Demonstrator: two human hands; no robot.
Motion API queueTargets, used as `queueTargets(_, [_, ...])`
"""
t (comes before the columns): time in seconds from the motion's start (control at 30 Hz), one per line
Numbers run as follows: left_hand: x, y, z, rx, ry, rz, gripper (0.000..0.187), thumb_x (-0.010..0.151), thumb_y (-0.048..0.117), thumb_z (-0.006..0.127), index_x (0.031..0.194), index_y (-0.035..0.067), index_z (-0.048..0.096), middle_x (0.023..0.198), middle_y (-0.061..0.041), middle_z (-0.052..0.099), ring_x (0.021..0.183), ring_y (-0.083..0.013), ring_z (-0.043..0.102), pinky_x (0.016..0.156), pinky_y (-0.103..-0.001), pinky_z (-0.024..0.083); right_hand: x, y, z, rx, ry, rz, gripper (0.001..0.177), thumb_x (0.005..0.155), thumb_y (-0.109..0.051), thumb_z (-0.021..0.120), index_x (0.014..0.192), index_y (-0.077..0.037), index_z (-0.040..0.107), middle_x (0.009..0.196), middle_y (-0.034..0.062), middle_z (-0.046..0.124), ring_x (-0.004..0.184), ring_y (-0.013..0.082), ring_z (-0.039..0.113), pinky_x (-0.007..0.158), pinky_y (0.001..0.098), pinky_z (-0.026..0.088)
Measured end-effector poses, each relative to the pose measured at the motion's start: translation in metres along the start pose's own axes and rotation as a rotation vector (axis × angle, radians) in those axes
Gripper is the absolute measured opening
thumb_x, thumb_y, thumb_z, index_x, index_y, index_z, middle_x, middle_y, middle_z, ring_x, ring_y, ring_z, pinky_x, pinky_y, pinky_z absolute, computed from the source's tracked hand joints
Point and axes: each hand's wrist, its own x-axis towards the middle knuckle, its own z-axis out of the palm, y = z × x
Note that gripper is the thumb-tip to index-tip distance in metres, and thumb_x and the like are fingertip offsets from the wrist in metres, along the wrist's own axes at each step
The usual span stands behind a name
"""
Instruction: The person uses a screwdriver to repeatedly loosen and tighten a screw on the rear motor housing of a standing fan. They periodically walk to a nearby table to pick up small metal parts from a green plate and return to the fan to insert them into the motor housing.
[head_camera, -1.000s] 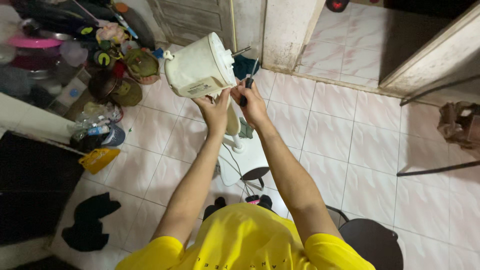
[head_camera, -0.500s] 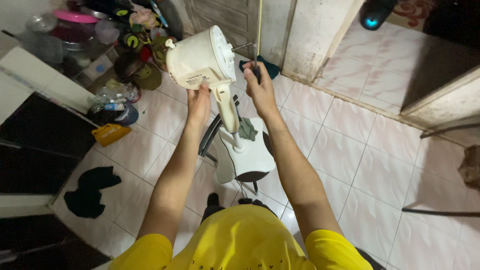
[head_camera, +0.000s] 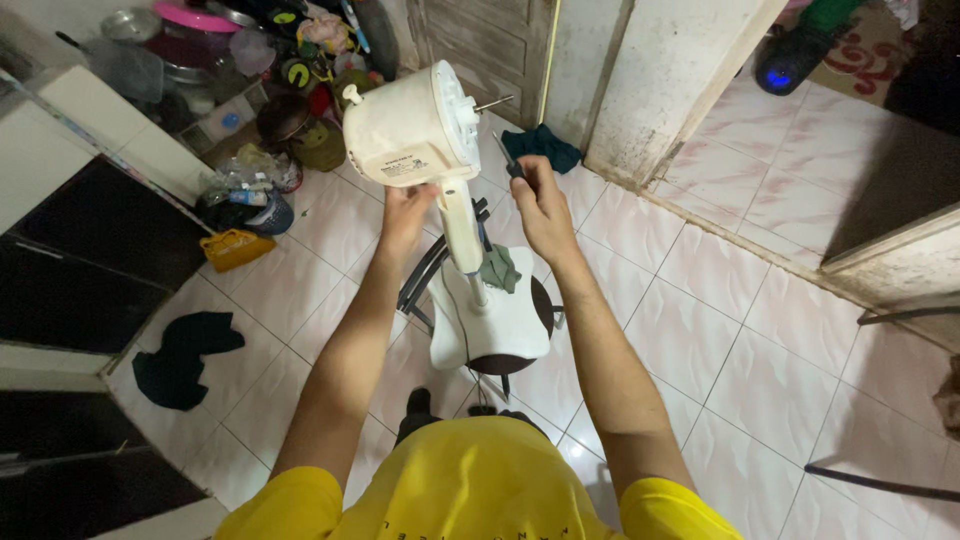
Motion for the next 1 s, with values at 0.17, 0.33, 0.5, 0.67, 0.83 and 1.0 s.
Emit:
queueTargets(0.17, [-0.011,0.027,0.035,0.108,-0.013,-0.082,0.029,0.100,0.009,0.070,0.125,-0.004,0.066,0.113,-0.005,0.070,0.098,-0.0124,0.065,0.086,-0.029,0.052,-0.001,0.015,0.042,0.386,0.148,0.099,0.017,0.098,-0.011,0.069,0.112,-0.007,0.062,0.088,-0.0040,0.057,0.070,0.0032,0.050,0.059,0.0212,0.040])
queueTargets(0.33, [-0.017,0.053,0.057,0.081,0.035,-0.091,0.027,0.101,0.011,0.067,0.124,-0.002,0.066,0.112,-0.003,0.072,0.098,-0.0095,0.066,0.085,-0.027,0.053,0.001,0.027,0.081,0.421,0.227,0.163,0.011,0.101,-0.014,0.073,0.101,-0.007,0.064,0.081,-0.0016,0.057,0.060,0.0021,0.044,0.050,0.0220,0.030])
queueTargets(0.5, [-0.015,0.050,0.052,0.073,0.011,-0.034,0.025,0.101,0.010,0.068,0.123,-0.002,0.067,0.111,-0.003,0.071,0.098,-0.0083,0.066,0.085,-0.026,0.054,0.009,0.030,0.080,0.872,0.166,0.308,0.017,0.096,-0.009,0.070,0.096,-0.012,0.053,0.079,-0.0022,0.055,0.054,0.0039,0.043,0.046,0.0234,0.034])
queueTargets(0.67, [-0.015,0.030,0.038,0.113,0.039,-0.106,0.023,0.105,0.009,0.070,0.122,-0.006,0.070,0.106,-0.007,0.068,0.092,-0.0126,0.060,0.080,-0.029,0.048,0.013,0.045,0.073,1.163,0.150,0.471,0.009,0.097,-0.014,0.063,0.098,-0.009,0.055,0.079,0.0019,0.058,0.047,0.0065,0.038,0.044,0.0241,0.031])
queueTargets(0.83, [-0.028,0.012,0.028,0.177,0.030,0.107,0.049,0.100,0.003,0.070,0.142,-0.005,0.044,0.136,-0.017,0.060,0.126,-0.0242,0.059,0.110,-0.035,0.047,-0.020,0.062,0.069,0.872,0.266,0.533,0.011,0.099,-0.020,0.061,0.096,-0.011,0.056,0.075,0.0021,0.058,0.050,0.0089,0.045,0.042,0.0252,0.032])
queueTargets(1.0, [-0.094,-0.008,0.020,0.757,0.323,0.274,0.072,0.092,0.000,0.074,0.148,-0.005,0.028,0.134,-0.024,0.049,0.125,-0.0338,0.050,0.109,-0.042,0.040,-0.092,0.081,0.037,0.632,0.360,0.584,0.015,0.099,-0.021,0.064,0.094,-0.007,0.059,0.068,0.0013,0.056,0.045,0.0086,0.040,0.041,0.0253,0.029])
